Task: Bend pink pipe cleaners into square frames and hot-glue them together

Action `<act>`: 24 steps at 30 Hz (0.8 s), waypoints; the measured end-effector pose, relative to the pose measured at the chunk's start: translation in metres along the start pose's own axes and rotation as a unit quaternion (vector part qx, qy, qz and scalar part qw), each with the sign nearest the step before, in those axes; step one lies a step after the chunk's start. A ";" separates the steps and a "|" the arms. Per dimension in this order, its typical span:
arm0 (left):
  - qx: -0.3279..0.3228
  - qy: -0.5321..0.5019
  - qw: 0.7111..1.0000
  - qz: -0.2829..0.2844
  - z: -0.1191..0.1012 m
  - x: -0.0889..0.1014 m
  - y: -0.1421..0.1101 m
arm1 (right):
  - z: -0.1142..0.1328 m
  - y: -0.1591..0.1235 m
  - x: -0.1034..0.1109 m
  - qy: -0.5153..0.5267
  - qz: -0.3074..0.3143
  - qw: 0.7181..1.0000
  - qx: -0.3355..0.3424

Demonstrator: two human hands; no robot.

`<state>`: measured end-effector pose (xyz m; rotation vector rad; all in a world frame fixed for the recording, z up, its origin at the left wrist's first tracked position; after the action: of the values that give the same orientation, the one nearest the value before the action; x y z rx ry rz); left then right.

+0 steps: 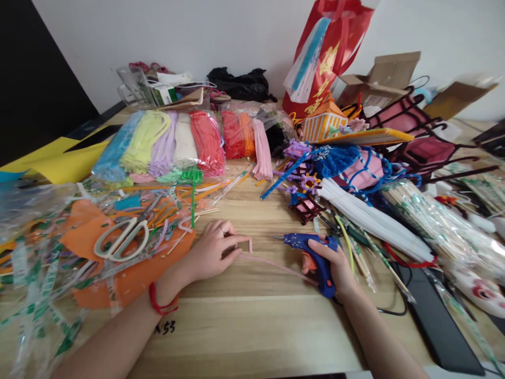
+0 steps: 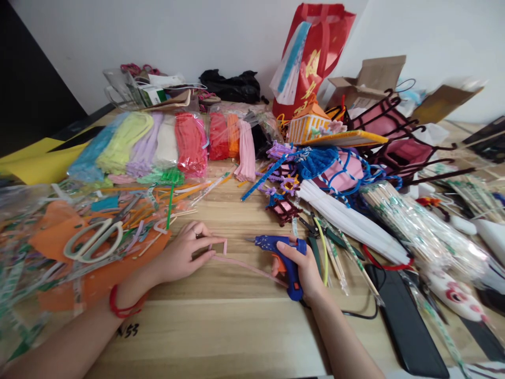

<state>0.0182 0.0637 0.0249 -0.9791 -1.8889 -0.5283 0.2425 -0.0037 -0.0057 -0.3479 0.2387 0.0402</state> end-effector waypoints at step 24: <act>0.006 0.003 1.000 0.006 0.001 -0.001 0.001 | 0.002 -0.002 0.008 0.043 -0.039 0.998 0.013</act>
<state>0.0187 0.0643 0.0238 -0.9790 -1.8778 -0.5128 0.2512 -0.0049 -0.0051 -0.3332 0.3112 -0.0551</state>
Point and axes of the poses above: each hand's wrist, its own y-axis towards the middle knuckle, its own x-axis out of the back of the hand, z = x × y, the point moved 8 cm from there along y, towards the middle knuckle, and after that the axes turned 12 degrees about z, right-handed, at the moved point
